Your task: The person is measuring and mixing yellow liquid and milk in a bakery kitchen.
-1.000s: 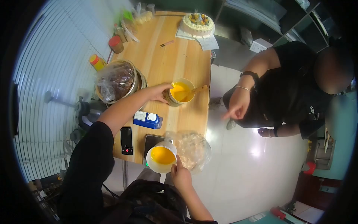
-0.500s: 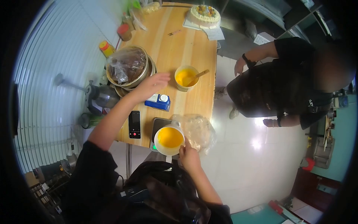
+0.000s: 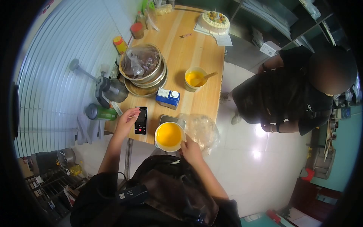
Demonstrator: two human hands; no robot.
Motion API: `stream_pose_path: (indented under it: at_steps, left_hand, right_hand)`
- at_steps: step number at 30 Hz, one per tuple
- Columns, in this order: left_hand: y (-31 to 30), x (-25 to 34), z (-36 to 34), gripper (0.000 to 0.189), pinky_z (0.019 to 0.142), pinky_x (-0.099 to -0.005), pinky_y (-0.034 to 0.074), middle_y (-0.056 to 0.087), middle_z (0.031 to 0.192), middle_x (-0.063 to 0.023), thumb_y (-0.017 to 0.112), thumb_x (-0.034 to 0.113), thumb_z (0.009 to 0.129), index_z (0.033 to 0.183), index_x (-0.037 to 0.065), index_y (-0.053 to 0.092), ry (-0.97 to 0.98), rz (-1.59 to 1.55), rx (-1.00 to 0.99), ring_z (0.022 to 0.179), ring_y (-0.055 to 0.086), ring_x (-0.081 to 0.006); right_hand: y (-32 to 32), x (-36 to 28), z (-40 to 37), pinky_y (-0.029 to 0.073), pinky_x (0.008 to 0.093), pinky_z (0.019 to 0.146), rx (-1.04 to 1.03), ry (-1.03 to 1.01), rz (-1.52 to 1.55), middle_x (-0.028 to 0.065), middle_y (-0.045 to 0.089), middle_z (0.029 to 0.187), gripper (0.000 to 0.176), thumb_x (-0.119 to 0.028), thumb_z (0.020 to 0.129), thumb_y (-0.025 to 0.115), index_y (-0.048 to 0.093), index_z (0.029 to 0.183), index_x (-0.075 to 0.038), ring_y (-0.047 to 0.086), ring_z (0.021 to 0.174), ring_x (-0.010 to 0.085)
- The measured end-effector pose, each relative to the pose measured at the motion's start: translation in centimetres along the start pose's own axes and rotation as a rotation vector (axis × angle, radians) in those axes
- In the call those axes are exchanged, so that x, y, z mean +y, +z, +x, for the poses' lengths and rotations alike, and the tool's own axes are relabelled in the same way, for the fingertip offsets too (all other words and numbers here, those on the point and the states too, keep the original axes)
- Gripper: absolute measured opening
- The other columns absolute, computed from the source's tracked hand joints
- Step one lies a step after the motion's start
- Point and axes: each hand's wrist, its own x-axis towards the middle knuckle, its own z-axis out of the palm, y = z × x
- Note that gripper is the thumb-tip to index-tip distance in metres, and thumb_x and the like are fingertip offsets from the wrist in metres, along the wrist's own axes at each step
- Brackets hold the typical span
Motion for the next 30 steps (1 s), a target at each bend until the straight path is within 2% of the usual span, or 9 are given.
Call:
stream_pose_path:
  at_steps: [4,7,11,13,17,22,26,29,30]
  left_hand:
    - [-0.2,-1.2,-0.6,0.035,0.094,-0.0317,0.046,0.065,0.118,-0.0112,0.059,0.008,0.093,0.129,0.005,0.057,-0.005,0.031,0.015,0.109,0.061,-0.0184]
    - [-0.4,-1.7,-0.8,0.035,0.094,-0.0301,0.046,0.065,0.118,-0.0103,0.058,0.008,0.094,0.129,0.004,0.056,0.015,0.050,0.020,0.109,0.061,-0.0176]
    - [0.0,-2.9,-1.0,0.033,0.093,-0.0275,0.047,0.064,0.119,-0.0074,0.058,0.008,0.096,0.129,0.004,0.056,-0.010,-0.077,-0.001,0.109,0.060,-0.0155]
    - [0.9,-4.4,-1.2,0.033,0.091,-0.0276,0.048,0.063,0.118,-0.0047,0.060,0.010,0.096,0.128,0.004,0.057,-0.074,-0.166,-0.116,0.107,0.060,-0.0135]
    - [3.2,-5.6,-2.1,0.047,0.072,-0.0255,0.048,0.065,0.097,-0.0031,0.067,0.028,0.092,0.129,0.002,0.055,-0.172,0.046,-0.363,0.086,0.061,-0.0107]
    - [6.0,-1.7,-3.0,0.038,0.064,-0.0279,0.049,0.068,0.082,-0.0082,0.062,0.019,0.093,0.124,-0.001,0.056,-0.191,0.080,-0.368,0.072,0.065,-0.0132]
    - [6.3,-3.5,-2.8,0.026,0.068,-0.0389,0.052,0.069,0.081,-0.0159,0.058,0.018,0.090,0.110,0.001,0.061,-0.087,0.306,-0.350,0.075,0.068,-0.0272]
    - [5.5,-3.4,-3.0,0.027,0.077,-0.0516,0.050,0.067,0.090,-0.0233,0.055,0.022,0.086,0.105,0.005,0.063,-0.037,0.526,-0.269,0.087,0.064,-0.0426]
    - [5.2,-2.0,-3.2,0.027,0.077,-0.0517,0.050,0.067,0.091,-0.0238,0.055,0.021,0.086,0.105,0.004,0.063,-0.062,0.588,-0.254,0.088,0.064,-0.0428]
  right_hand:
    - [1.9,0.6,0.7,0.055,0.0353,0.062,-0.055,0.000,-0.053,0.0146,0.068,0.069,0.037,-0.016,0.095,0.050,0.053,0.127,0.001,0.070,0.063,0.0234]
    - [1.9,0.1,0.2,0.055,0.0326,0.061,-0.092,-0.002,-0.105,0.0136,0.069,0.074,0.045,-0.016,0.097,0.050,0.044,0.139,0.000,0.069,0.063,0.0199]
    - [1.7,1.5,0.5,0.055,0.0349,0.063,-0.020,-0.041,-0.217,0.0145,0.069,0.072,0.048,-0.018,0.095,0.050,0.043,0.139,0.000,0.069,0.063,0.0222]
    - [1.0,1.1,0.0,0.055,0.0374,0.066,0.022,-0.061,-0.214,0.0174,0.069,0.074,0.050,-0.020,0.095,0.050,0.043,0.139,0.001,0.069,0.064,0.0247]
    - [0.2,1.0,-0.4,0.055,0.0367,0.064,0.071,-0.124,-0.177,0.0144,0.069,0.073,0.051,-0.022,0.096,0.049,0.041,0.142,-0.002,0.069,0.062,0.0241]
    - [0.6,1.4,-0.1,0.055,0.0364,0.062,0.078,-0.131,-0.156,0.0122,0.068,0.071,0.048,-0.025,0.098,0.048,0.042,0.142,-0.005,0.067,0.061,0.0234]
    - [1.9,2.6,0.5,0.054,0.0370,0.065,0.106,-0.200,-0.231,0.0127,0.069,0.073,0.047,-0.028,0.100,0.048,0.044,0.140,-0.004,0.067,0.064,0.0238]
    - [2.4,4.0,1.8,0.054,0.0363,0.069,-0.045,-0.167,-0.143,0.0123,0.069,0.082,0.047,-0.032,0.101,0.047,0.046,0.138,-0.004,0.068,0.072,0.0224]
    - [2.6,6.3,3.6,0.054,0.0356,0.071,-0.126,-0.168,0.024,0.0117,0.069,0.087,0.048,-0.035,0.101,0.047,0.047,0.137,-0.004,0.067,0.076,0.0211]
